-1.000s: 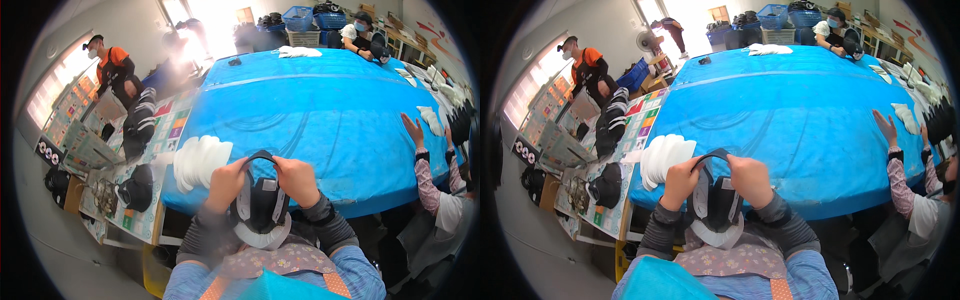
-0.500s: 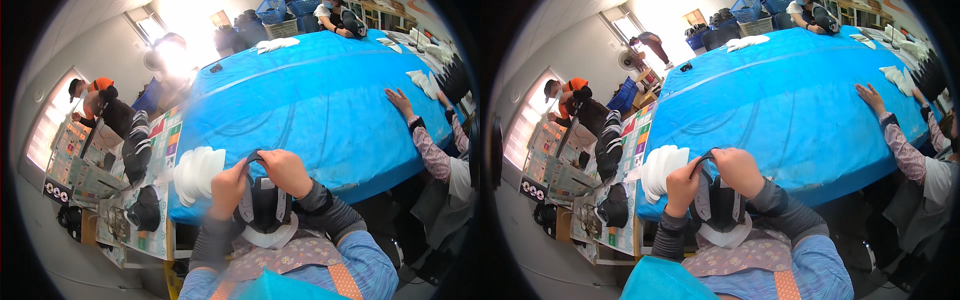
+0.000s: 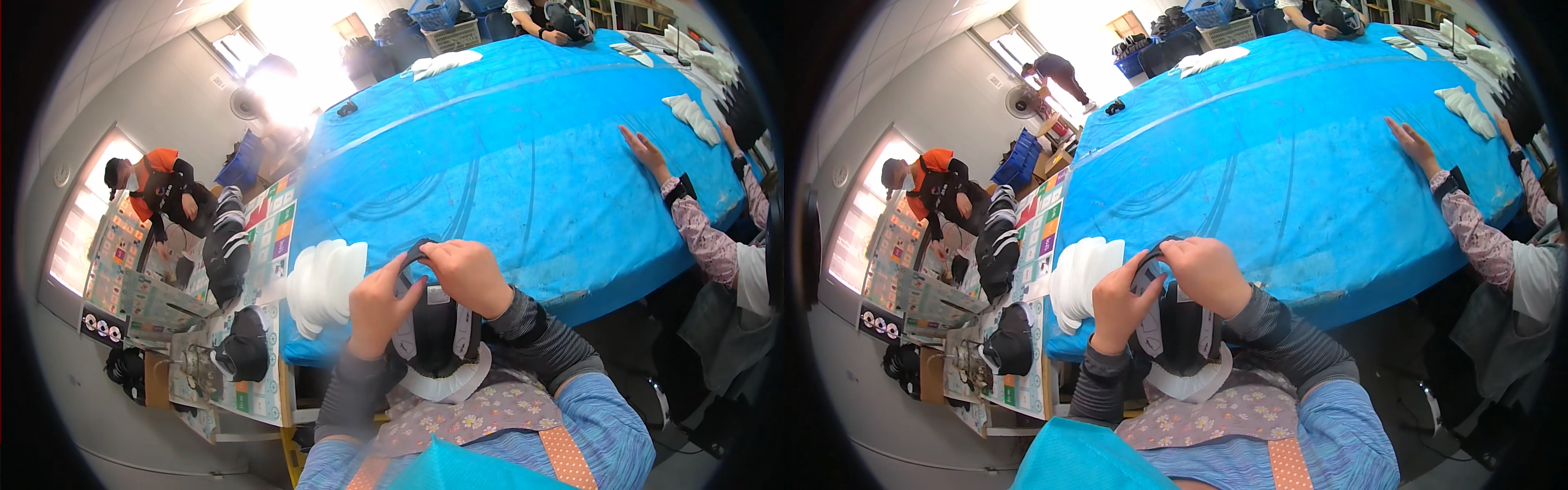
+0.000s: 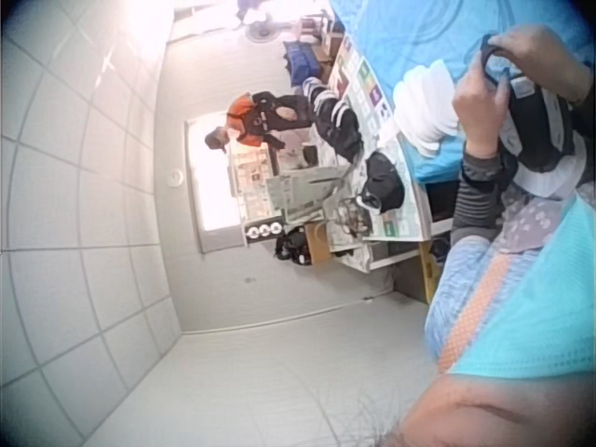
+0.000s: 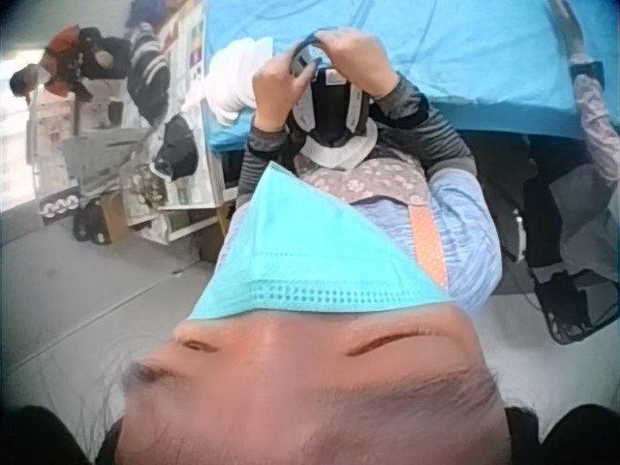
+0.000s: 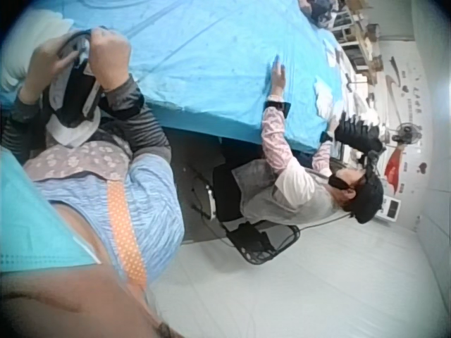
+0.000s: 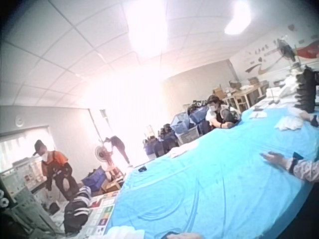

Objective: The person attaches white lining pieces to the interior of black shoe uppers by hand, pressing the materials together and placing the completed units into a yellow basket.

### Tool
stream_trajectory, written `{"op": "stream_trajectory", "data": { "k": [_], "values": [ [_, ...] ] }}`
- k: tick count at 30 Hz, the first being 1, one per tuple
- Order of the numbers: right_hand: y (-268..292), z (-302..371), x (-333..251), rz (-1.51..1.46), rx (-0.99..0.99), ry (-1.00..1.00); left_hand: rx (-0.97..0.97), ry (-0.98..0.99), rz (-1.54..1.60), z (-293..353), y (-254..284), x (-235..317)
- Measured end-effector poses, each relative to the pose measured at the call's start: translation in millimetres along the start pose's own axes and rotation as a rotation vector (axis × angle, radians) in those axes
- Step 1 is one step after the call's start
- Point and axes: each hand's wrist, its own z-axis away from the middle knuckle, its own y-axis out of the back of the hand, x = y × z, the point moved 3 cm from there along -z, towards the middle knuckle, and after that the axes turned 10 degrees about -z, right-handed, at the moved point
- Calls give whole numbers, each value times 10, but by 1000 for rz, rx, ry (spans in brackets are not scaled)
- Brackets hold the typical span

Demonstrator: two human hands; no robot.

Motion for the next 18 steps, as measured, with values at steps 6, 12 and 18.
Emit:
{"op": "stream_trajectory", "data": {
  "k": [6, 12, 18],
  "values": [
    [30, -65, -102, -55, 81, 133, -26, 54, 5, 52, -48, -108],
    [31, 12, 2, -50, 33, 66, -134, 191, 49, 40, 13, -57],
    [45, 33, -14, -83, 131, 80, -215, 236, -22, 128, -60, -174]
  ]
}}
